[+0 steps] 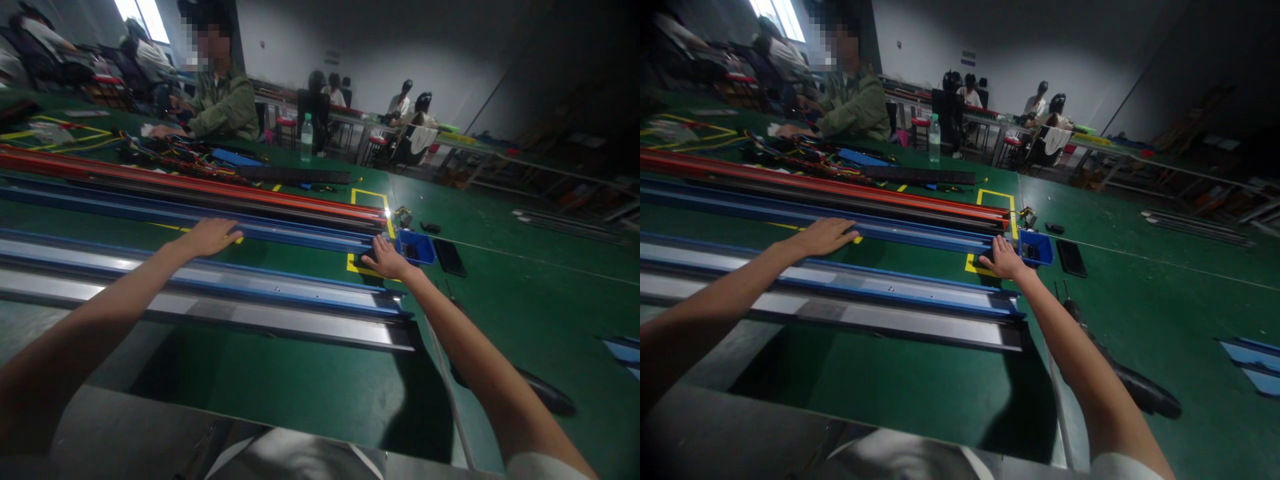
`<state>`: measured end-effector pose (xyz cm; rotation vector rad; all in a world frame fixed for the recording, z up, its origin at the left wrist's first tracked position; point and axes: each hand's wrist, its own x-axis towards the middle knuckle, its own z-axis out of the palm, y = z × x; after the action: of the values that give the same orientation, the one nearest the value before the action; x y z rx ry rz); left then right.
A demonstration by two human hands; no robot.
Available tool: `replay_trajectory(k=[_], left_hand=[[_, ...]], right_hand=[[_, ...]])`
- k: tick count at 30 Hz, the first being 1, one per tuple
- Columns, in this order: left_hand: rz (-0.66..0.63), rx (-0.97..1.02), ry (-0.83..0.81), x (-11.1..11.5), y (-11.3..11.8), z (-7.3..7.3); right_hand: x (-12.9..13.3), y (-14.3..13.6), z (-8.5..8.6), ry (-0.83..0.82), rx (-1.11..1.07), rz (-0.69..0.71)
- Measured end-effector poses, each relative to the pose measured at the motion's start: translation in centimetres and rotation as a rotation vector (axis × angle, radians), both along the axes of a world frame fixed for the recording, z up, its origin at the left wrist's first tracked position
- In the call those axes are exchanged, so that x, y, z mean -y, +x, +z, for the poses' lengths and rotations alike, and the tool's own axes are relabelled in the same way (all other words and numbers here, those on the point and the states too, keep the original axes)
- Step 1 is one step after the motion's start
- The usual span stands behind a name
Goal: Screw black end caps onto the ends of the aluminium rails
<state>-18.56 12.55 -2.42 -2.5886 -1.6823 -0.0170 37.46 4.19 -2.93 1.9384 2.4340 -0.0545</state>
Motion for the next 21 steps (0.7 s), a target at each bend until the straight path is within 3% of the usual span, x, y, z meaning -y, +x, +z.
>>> replay_trajectory(k=[21], left_hand=[[0.069, 0.009, -0.091, 2.7, -0.7, 0.8]], right_hand=[[2.4, -0.8, 0.3, -0.014, -0.017, 0.007]])
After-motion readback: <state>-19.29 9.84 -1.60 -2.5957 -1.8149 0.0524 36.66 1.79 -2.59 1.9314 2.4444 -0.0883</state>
